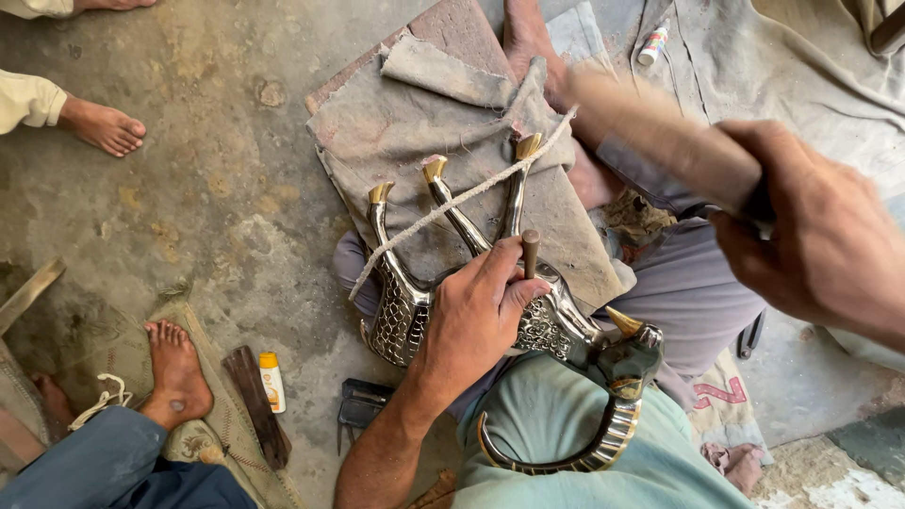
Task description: The person sits on the floor and repeatedly strikes a metal animal-shaped object with a hammer and chisel to shape or emboss its surface. The object is held steady on a cloth-covered block while the person works on different sections.
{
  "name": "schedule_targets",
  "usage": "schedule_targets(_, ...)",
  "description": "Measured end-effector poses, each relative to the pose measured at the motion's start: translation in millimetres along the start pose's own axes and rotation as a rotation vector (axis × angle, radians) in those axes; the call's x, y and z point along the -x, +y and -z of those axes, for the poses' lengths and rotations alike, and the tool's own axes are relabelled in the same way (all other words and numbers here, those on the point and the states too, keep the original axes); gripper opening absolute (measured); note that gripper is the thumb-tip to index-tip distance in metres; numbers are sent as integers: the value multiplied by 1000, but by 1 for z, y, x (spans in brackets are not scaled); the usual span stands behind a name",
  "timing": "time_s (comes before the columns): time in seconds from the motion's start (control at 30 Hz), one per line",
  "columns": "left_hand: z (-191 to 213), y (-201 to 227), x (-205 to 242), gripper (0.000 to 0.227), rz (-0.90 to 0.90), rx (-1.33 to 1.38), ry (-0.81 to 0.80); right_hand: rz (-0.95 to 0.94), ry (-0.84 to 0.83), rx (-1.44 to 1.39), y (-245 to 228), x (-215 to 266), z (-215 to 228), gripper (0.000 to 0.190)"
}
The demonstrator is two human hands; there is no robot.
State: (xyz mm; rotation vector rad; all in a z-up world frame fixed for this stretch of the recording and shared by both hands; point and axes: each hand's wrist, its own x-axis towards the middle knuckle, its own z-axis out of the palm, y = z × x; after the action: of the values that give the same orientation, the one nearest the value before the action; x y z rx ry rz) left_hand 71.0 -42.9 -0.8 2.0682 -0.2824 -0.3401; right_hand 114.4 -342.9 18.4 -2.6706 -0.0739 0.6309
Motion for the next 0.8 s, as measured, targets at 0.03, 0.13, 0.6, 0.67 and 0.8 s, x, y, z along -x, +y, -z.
schedule_targets(0.03, 0, 1, 0, 41, 8, -12, 0, 138, 64, 204, 2, -3, 0, 64)
schedule_targets(0.13, 0, 2, -2, 38, 17, -31, -8, 262, 145, 366, 4, -7, 2, 59)
schedule_targets(0.6, -2, -2, -4, 41, 54, -68, -59, 82, 119, -126, 2, 6, -4, 61)
schedule_targets(0.67, -3, -3, -5, 44, -4, -76, -40, 237, 131, 340, 2, 6, -5, 58)
schedule_targets(0.8, -4, -3, -4, 43, -1, -63, -30, 68, 133, -116, 1, 8, -8, 59)
